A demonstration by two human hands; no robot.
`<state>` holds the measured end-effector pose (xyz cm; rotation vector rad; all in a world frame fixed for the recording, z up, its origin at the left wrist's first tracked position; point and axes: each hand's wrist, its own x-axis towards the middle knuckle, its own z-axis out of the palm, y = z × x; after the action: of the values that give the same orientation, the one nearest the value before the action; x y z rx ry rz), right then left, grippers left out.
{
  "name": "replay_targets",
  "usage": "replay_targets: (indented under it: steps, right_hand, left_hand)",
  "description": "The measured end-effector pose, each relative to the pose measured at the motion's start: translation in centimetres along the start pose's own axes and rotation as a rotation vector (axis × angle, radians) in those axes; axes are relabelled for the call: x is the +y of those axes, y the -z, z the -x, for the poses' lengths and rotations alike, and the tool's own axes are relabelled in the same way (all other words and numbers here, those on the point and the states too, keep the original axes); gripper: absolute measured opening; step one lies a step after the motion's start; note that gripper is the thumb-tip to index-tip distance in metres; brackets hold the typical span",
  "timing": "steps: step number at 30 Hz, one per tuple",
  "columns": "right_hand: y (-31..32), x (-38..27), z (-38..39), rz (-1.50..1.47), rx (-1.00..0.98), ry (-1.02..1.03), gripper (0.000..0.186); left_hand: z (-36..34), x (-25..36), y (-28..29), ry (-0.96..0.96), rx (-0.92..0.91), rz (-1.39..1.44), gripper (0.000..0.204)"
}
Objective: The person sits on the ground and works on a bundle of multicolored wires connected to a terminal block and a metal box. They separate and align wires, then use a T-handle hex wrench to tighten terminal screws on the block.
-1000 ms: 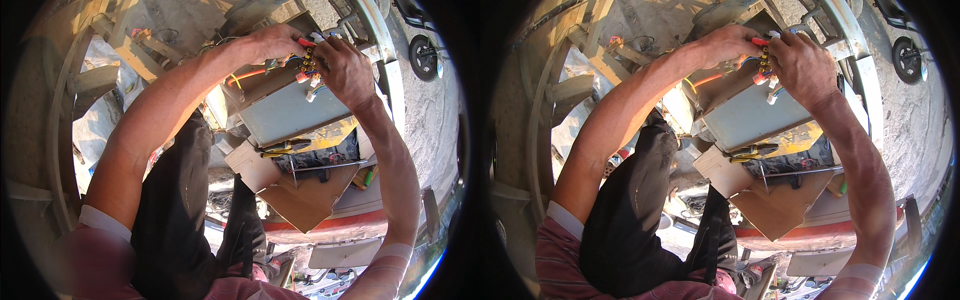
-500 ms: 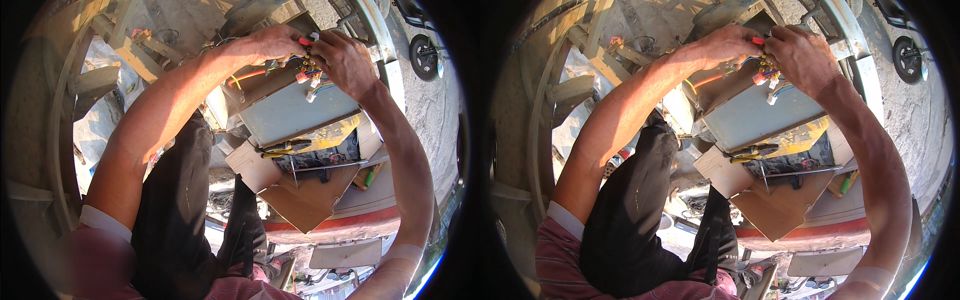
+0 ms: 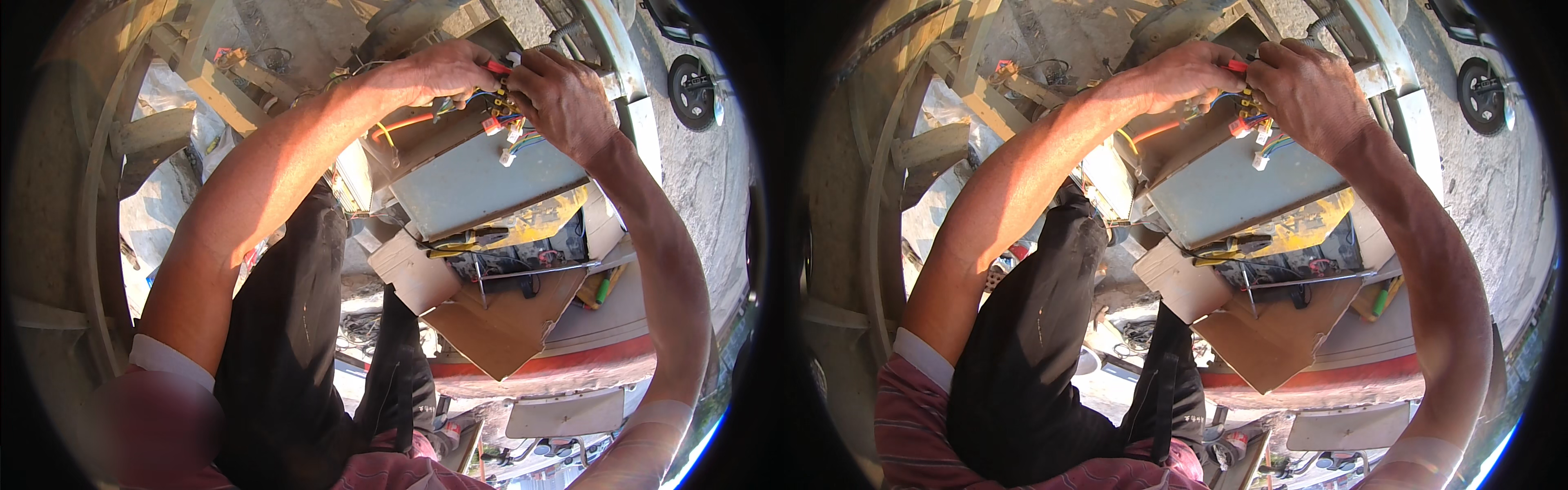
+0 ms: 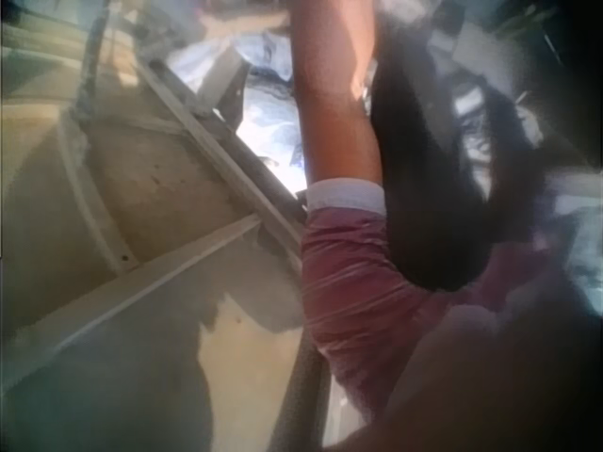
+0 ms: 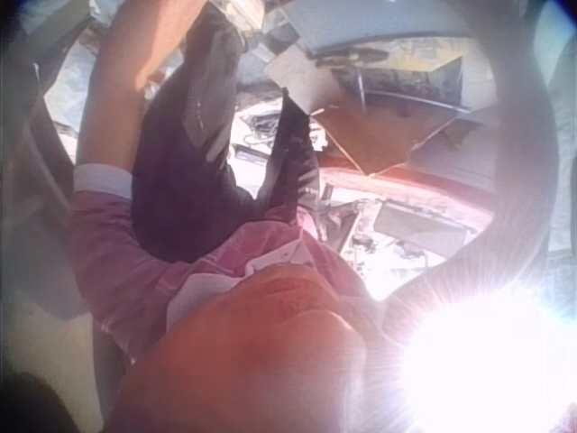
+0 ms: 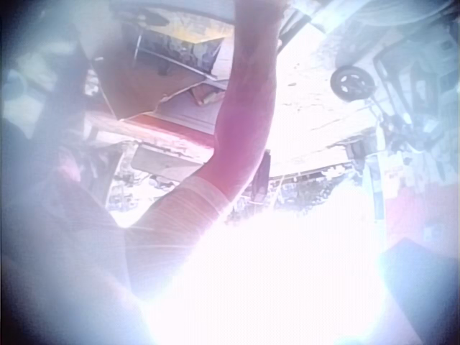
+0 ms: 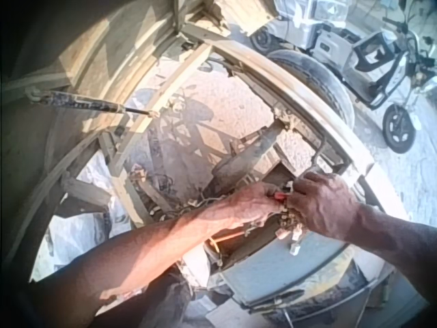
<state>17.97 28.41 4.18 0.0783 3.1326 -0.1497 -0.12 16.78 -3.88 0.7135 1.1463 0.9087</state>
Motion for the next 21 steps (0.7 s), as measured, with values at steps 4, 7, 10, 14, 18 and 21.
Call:
replay_targets:
  steps: [4, 7, 10, 14, 18, 21]
  right_hand:
    - [0.4, 0.2, 0.1, 0.015, -0.011, -0.015, 0.011]
    - [0.6, 0.2, 0.2, 0.006, -0.03, -0.02, 0.011]
    - [0.3, 0.1, 0.2, -0.016, 0.016, -0.005, 0.012]
    - [-0.4, 0.2, 0.1, -0.05, 0.059, 0.061, 0.015]
    - [-0.3, 0.4, 0.0, -0.037, 0.028, 0.007, 0.015]
    - [0.0, 0.3, 0.0, -0.014, 0.019, 0.007, 0.012]
  left_hand:
    - [0.2, 0.3, -0.1, 0.02, 0.006, 0.001, 0.016]
    - [0.3, 0.4, -0.1, 0.008, -0.002, 0.012, 0.016]
    - [0.4, 0.4, -0.2, 0.007, 0.008, 0.007, 0.016]
    - [0.3, 0.4, -0.2, 0.0, 0.006, 0.004, 0.016]
    - [0.3, 0.2, -0.2, -0.002, -0.001, 0.024, 0.016]
    - [0.3, 0.2, -0.2, -0.003, 0.004, 0.034, 0.016]
